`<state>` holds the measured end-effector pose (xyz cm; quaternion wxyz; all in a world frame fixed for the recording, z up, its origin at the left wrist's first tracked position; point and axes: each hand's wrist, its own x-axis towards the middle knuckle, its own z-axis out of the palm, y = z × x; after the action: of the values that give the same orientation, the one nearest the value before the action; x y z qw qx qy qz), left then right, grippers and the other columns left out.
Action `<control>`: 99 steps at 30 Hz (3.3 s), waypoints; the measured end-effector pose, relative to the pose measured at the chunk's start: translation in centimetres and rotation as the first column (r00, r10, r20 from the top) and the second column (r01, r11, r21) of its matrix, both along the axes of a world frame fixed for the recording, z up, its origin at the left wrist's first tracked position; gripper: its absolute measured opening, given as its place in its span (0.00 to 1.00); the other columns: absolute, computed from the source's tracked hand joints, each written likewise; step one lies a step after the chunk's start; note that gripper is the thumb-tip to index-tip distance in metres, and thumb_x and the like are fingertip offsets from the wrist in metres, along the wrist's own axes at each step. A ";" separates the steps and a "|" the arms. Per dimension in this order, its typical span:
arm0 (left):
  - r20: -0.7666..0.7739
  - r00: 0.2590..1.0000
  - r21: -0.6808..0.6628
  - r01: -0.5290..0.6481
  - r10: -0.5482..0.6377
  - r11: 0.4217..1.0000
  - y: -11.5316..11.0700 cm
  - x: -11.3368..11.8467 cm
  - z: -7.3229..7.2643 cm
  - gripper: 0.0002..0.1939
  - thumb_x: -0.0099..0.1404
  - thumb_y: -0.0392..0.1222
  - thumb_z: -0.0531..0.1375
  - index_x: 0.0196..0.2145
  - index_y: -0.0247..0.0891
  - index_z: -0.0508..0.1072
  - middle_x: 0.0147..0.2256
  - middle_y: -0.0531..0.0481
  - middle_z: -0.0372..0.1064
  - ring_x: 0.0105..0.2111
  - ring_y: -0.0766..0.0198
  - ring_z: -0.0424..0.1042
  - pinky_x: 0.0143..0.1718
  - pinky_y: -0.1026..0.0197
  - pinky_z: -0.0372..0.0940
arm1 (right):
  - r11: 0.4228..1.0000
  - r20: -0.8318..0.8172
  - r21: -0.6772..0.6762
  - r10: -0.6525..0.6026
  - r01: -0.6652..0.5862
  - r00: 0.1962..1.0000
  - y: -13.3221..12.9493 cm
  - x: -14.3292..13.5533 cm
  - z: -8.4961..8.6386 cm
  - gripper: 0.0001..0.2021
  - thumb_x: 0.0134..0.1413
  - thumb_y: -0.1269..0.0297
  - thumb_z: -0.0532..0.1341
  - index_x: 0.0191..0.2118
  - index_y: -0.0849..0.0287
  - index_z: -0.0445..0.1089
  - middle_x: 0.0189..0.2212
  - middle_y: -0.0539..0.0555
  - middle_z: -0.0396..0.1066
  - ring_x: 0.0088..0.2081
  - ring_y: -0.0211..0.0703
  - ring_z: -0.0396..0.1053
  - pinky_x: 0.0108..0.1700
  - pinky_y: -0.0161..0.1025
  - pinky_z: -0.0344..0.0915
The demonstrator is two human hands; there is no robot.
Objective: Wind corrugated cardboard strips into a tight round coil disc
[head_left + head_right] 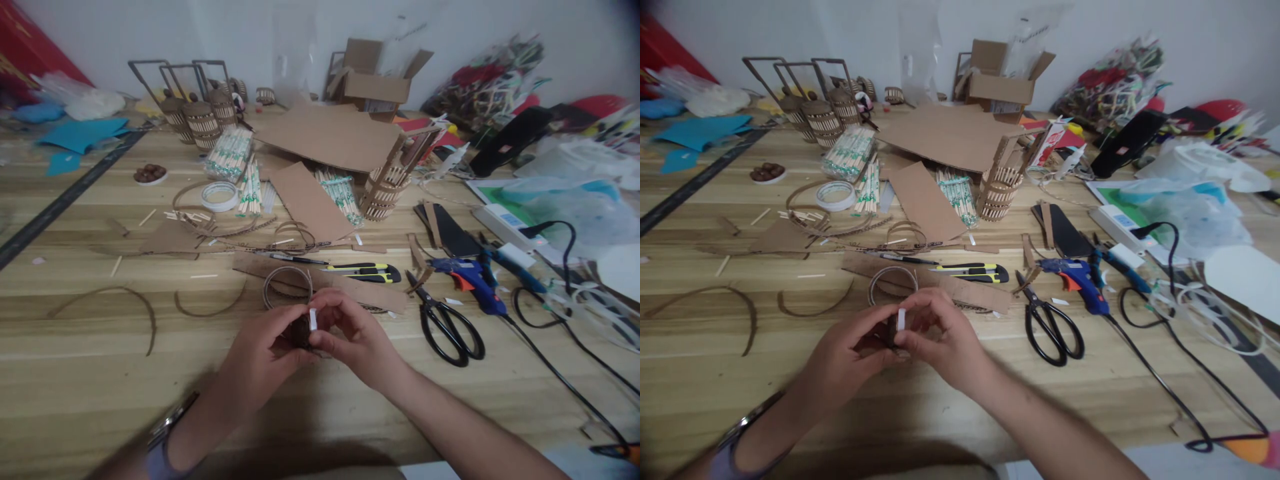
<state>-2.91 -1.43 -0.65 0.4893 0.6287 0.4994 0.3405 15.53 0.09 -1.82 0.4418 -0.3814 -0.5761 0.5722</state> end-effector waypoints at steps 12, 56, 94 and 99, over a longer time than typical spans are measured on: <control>-0.003 1.000 0.005 0.007 -0.007 1.000 -0.1 0.3 0.3 0.18 0.56 0.33 0.63 0.45 0.44 0.77 0.36 0.52 0.78 0.34 0.60 0.76 0.35 0.63 0.70 | 0.949 0.149 0.303 -0.133 0.083 0.980 -0.2 0.5 0.5 0.05 0.54 0.63 0.70 0.38 0.50 0.77 0.34 0.52 0.71 0.36 0.43 0.70 0.40 0.41 0.70; -0.432 0.888 0.370 0.016 0.157 0.929 -0.1 -0.2 -1.1 0.21 0.55 0.29 0.63 0.48 0.37 0.73 0.39 0.47 0.81 0.36 0.56 0.80 0.40 0.56 0.75 | 0.982 0.367 0.150 -0.166 0.118 0.915 -0.9 -0.2 1.1 0.05 0.54 0.69 0.62 0.32 0.57 0.76 0.23 0.48 0.74 0.25 0.37 0.70 0.29 0.32 0.66; -0.482 0.855 0.419 0.032 0.192 0.907 -0.9 0.2 -1.4 0.22 0.55 0.29 0.66 0.48 0.39 0.71 0.39 0.46 0.80 0.36 0.54 0.80 0.38 0.55 0.75 | 0.940 0.440 0.338 -0.203 0.048 0.875 -1.1 -0.1 0.6 0.07 0.57 0.71 0.60 0.31 0.55 0.74 0.28 0.49 0.78 0.30 0.40 0.75 0.35 0.35 0.69; -0.475 0.862 0.422 0.046 0.178 0.905 -0.9 0.2 -1.3 0.22 0.55 0.29 0.65 0.48 0.38 0.72 0.39 0.46 0.81 0.37 0.54 0.80 0.39 0.56 0.75 | 0.939 0.436 0.341 -0.207 0.051 0.876 -1.1 -0.2 0.6 0.07 0.56 0.72 0.59 0.31 0.55 0.73 0.27 0.49 0.77 0.30 0.40 0.74 0.34 0.34 0.69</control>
<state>-2.75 -2.32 -1.93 0.1832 0.7675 0.5462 0.2811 15.37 -0.98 -1.23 0.3839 -0.4689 -0.7230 0.3317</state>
